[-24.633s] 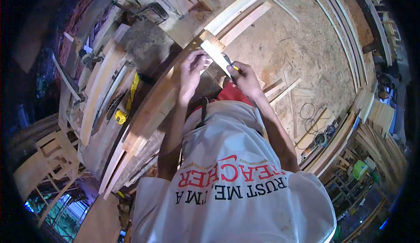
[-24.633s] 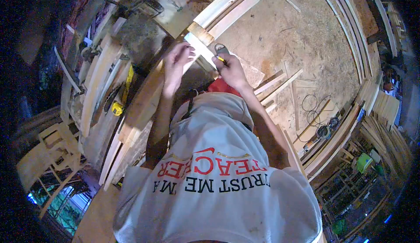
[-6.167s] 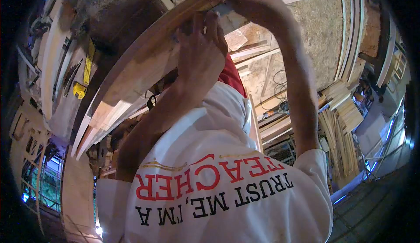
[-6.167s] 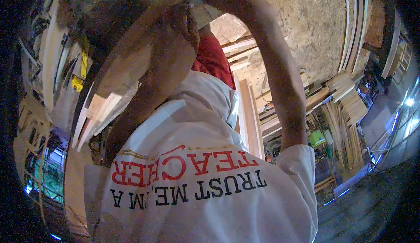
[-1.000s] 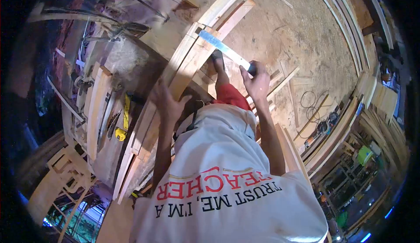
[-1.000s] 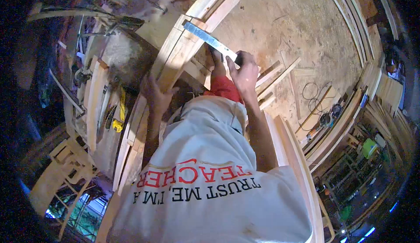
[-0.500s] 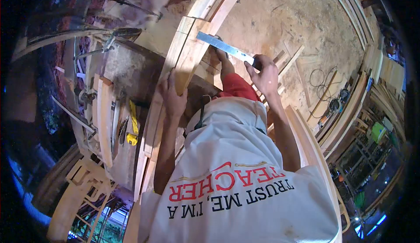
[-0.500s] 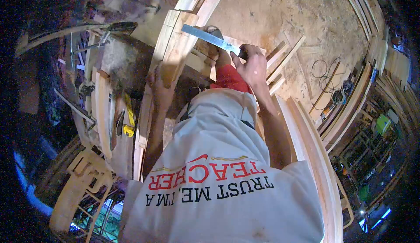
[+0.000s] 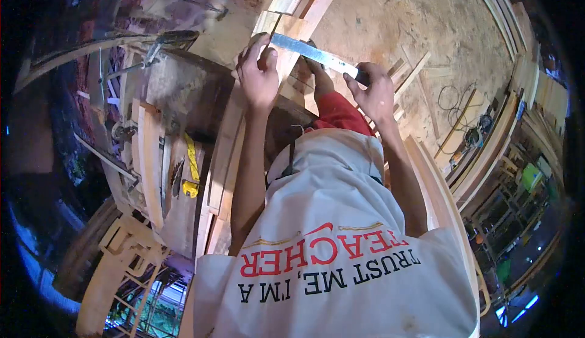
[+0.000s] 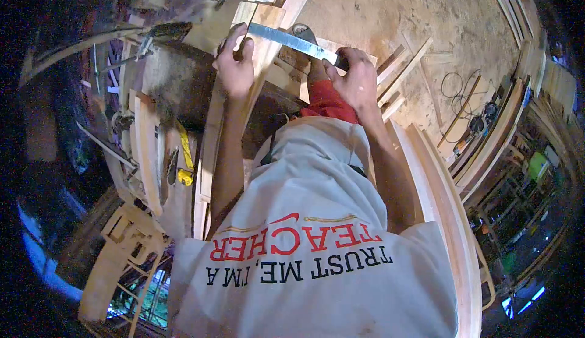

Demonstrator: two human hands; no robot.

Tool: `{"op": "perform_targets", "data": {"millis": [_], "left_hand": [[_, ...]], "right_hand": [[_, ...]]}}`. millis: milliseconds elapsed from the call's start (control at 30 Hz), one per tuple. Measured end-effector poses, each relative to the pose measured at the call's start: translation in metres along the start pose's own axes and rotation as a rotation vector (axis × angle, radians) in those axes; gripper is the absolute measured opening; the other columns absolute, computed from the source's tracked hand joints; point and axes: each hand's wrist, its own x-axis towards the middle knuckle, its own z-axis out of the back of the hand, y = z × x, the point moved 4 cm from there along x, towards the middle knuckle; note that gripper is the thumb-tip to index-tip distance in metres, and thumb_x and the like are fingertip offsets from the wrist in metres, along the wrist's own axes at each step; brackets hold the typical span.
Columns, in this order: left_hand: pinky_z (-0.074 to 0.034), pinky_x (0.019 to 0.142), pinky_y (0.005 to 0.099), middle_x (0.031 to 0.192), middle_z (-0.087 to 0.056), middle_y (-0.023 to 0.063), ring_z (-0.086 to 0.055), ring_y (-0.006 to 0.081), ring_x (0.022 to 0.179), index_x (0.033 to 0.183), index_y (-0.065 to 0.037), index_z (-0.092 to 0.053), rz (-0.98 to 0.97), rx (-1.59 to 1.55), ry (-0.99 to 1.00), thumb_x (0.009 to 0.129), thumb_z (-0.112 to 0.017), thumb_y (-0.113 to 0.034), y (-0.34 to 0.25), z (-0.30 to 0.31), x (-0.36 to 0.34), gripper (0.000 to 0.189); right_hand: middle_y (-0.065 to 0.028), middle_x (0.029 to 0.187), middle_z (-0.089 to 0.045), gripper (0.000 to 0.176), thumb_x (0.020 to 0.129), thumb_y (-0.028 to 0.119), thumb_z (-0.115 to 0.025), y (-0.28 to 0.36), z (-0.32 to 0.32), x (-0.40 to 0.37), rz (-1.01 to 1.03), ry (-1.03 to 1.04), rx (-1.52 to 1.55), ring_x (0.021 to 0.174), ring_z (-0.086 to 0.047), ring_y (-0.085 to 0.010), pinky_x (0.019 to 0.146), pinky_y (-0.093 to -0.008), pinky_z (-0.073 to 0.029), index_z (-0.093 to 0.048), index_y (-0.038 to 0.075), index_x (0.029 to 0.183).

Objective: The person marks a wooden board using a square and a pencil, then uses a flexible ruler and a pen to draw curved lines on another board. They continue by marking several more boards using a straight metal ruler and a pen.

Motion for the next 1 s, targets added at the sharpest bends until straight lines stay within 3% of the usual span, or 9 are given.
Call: {"op": "perform_targets", "data": {"millis": [133, 167, 233, 367, 433, 567, 633, 867, 1000], "left_hand": [[-0.038, 0.1, 0.0478, 0.114, -0.072, -0.0004, -0.059, 0.0287, 0.11, 0.112, -0.024, -0.075, -0.03, 0.121, -0.12, 0.087, -0.073, -0.022, -0.002, -0.005, 0.003, 0.025], [-0.038, 0.1, 0.0478, 0.114, -0.072, -0.0004, -0.059, 0.0287, 0.11, 0.112, -0.024, -0.075, -0.029, 0.122, -0.11, 0.087, -0.073, -0.022, -0.006, -0.007, 0.003, 0.025], [-0.042, 0.101, 0.0368, 0.105, -0.076, 0.0027, -0.066, 0.0236, 0.086, 0.104, -0.017, -0.079, 0.015, 0.263, -0.22, 0.086, -0.077, -0.022, -0.013, -0.007, 0.003, 0.019], [-0.043, 0.098, 0.037, 0.093, -0.076, 0.0015, -0.062, 0.0207, 0.079, 0.096, -0.018, -0.08, 0.074, 0.307, -0.252, 0.082, -0.081, -0.025, -0.005, -0.013, 0.008, 0.016], [-0.044, 0.094, 0.0371, 0.083, -0.074, 0.0007, -0.056, 0.0198, 0.071, 0.091, -0.019, -0.081, -0.036, 0.235, -0.334, 0.078, -0.084, -0.027, -0.004, -0.011, 0.011, 0.016], [-0.045, 0.092, 0.0382, 0.078, -0.073, 0.0006, -0.054, 0.0204, 0.071, 0.09, -0.02, -0.081, 0.031, 0.21, -0.3, 0.076, -0.085, -0.027, 0.001, -0.011, 0.01, 0.016], [-0.041, 0.098, 0.0496, 0.095, -0.076, -0.0036, -0.062, 0.0276, 0.102, 0.092, -0.025, -0.079, 0.111, 0.162, -0.246, 0.079, -0.083, -0.027, 0.004, -0.012, 0.01, 0.013], [-0.04, 0.099, 0.0496, 0.094, -0.076, -0.0045, -0.063, 0.0264, 0.101, 0.09, -0.025, -0.078, 0.024, 0.109, -0.271, 0.077, -0.084, -0.027, 0.006, -0.011, 0.011, 0.014], [-0.036, 0.113, 0.0464, 0.093, -0.077, 0.0025, -0.068, 0.0254, 0.095, 0.089, -0.019, -0.08, 0.012, 0.172, -0.31, 0.075, -0.086, -0.023, -0.002, -0.011, 0.01, 0.015]], "right_hand": [[-0.0187, 0.086, -0.07, 0.038, 0.083, 0.028, -0.08, 0.0, -0.003, -0.001, -0.016, 0.013, -0.007, 0.078, -0.071, -0.0311, 0.072, -0.0404, -0.056, -0.068, -0.004, 0.101], [-0.0183, 0.086, -0.07, 0.038, 0.083, 0.028, -0.08, 0.0, -0.003, -0.002, -0.012, -0.001, -0.013, 0.077, -0.07, -0.031, 0.071, -0.0407, -0.055, -0.069, -0.004, 0.1], [-0.0178, 0.086, -0.07, 0.037, 0.083, 0.028, -0.08, 0.0, -0.003, -0.003, -0.017, -0.013, -0.017, 0.076, -0.07, -0.0309, 0.071, -0.041, -0.055, -0.069, -0.003, 0.1], [-0.0171, 0.084, -0.07, 0.037, 0.083, 0.028, -0.08, -0.001, -0.006, -0.004, -0.039, 0.017, 0.006, 0.077, -0.071, -0.0304, 0.071, -0.0396, -0.056, -0.069, -0.003, 0.099], [-0.0173, 0.084, -0.071, 0.037, 0.084, 0.028, -0.08, -0.002, -0.005, -0.003, -0.044, 0.019, -0.004, 0.076, -0.071, -0.0296, 0.071, -0.0385, -0.056, -0.068, -0.003, 0.1], [-0.019, 0.083, -0.068, 0.035, 0.082, 0.027, -0.079, -0.004, -0.006, 0.0, -0.041, 0.001, 0.027, 0.077, -0.069, -0.034, 0.072, -0.0429, -0.055, -0.069, -0.002, 0.097], [-0.0192, 0.084, -0.068, 0.035, 0.081, 0.027, -0.08, -0.005, -0.006, 0.001, -0.039, 0.002, 0.022, 0.078, -0.069, -0.0343, 0.072, -0.0431, -0.055, -0.069, -0.002, 0.097], [-0.0196, 0.085, -0.069, 0.037, 0.082, 0.029, -0.079, -0.004, -0.007, 0.002, -0.064, 0.017, 0.036, 0.078, -0.069, -0.0344, 0.073, -0.0429, -0.055, -0.069, -0.003, 0.098], [-0.0195, 0.085, -0.07, 0.038, 0.083, 0.029, -0.079, 0.001, -0.003, 0.004, -0.075, 0.037, 0.05, 0.079, -0.069, -0.0337, 0.074, -0.0423, -0.056, -0.07, -0.003, 0.099]]}}
